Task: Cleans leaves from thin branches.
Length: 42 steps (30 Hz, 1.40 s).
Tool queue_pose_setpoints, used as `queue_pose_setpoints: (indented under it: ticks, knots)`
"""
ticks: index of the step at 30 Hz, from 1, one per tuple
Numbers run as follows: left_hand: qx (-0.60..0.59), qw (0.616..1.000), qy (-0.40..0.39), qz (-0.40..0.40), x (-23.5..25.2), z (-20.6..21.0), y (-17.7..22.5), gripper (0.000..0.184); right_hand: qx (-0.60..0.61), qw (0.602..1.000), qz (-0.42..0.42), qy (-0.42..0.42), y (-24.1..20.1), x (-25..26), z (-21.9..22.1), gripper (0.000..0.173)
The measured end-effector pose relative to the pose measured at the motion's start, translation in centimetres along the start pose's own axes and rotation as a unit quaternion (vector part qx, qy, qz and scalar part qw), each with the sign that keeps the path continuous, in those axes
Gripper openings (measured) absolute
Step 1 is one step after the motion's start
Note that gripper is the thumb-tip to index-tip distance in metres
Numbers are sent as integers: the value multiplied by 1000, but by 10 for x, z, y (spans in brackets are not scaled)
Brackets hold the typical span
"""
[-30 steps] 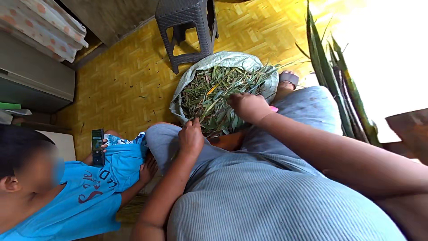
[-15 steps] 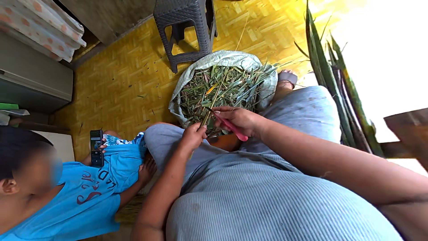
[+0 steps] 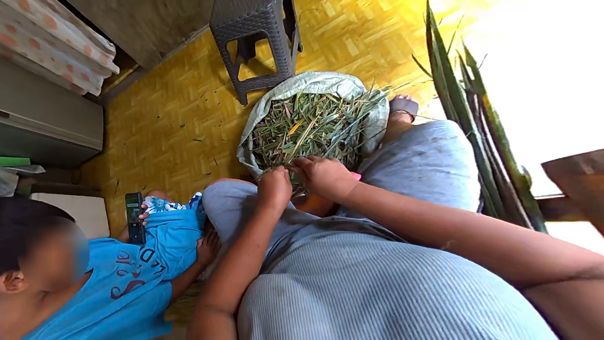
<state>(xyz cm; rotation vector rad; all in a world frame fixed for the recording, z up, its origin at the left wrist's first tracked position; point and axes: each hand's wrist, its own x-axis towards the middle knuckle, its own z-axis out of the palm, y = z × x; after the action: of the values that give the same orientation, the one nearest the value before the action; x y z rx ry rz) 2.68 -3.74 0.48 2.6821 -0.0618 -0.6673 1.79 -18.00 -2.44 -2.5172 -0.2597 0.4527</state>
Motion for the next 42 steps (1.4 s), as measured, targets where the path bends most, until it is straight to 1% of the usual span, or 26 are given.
queue_pose_setpoints:
  ticks: [3, 5, 7, 10, 13, 15, 16, 18, 21, 24, 27, 29, 31, 33, 34, 36, 37, 38, 40, 42]
  knots:
    - [73, 997, 20, 2, 5, 5, 8, 37, -60, 998, 12, -7, 0, 8, -7, 40]
    - [96, 995, 22, -2, 8, 5, 10, 36, -88, 996, 8, 11, 4, 14, -9, 39]
    - [104, 994, 27, 0, 11, 4, 10, 36, -98, 995, 31, 7, 10, 22, -14, 41]
    - [104, 994, 41, 8, 12, 2, 7, 35, -62, 994, 86, -5, 31, 40, -26, 43]
    - [101, 994, 50, -2, 15, -1, 0, 35, -19, 988, 151, 4, 57, 56, -41, 44]
    - [86, 994, 70, -1, 14, -3, -6, 35, 13, 979, 204, 24, 72, 61, -52, 45]
    - [73, 994, 75, -1, 15, -4, -8, 35, 32, 975, 219, 34, 79, 63, -56, 44]
    - [28, 997, 68, -6, 18, -9, -12, 37, 107, 967, 223, 59, 87, 64, -58, 43]
    - [-73, 997, 34, -20, 25, -12, -14, 37, 243, 952, 167, 85, 76, 57, -44, 39]
    - [-168, 985, -13, -43, 32, -13, -10, 36, 331, 937, 102, 48, 47, 46, -26, 34]
    - [-215, 975, -28, -46, 35, -16, -2, 35, 400, 909, 112, -22, 20, 39, -22, 39]
    - [-224, 974, -30, -34, 37, -16, 1, 34, 433, 892, 122, -39, 12, 39, -22, 39]
    - [-240, 970, -36, -19, 37, -17, 2, 36, 468, 874, 128, -31, 12, 41, -22, 37]
    - [-292, 955, -57, -16, 34, -19, 2, 41, 506, 852, 135, -18, 13, 42, -25, 35]
    - [-342, 937, -69, -23, 32, -20, 2, 41, 524, 841, 137, -13, 14, 42, -27, 35]
    - [-429, 899, -88, -36, 29, -20, -1, 34, 547, 825, 138, -5, 15, 42, -29, 31]
    - [-428, 899, -82, -34, 29, -19, -4, 33, 553, 822, 138, -5, 15, 42, -30, 31]
    - [-391, 918, -64, -28, 30, -18, -7, 34, 555, 820, 138, -6, 15, 42, -29, 31]
    - [-264, 964, -13, -6, 30, -18, -10, 38, 552, 822, 139, -14, 15, 42, -27, 32]
    - [-146, 989, 33, 17, 26, -16, -9, 41, 540, 829, 145, -26, 13, 40, -25, 34]
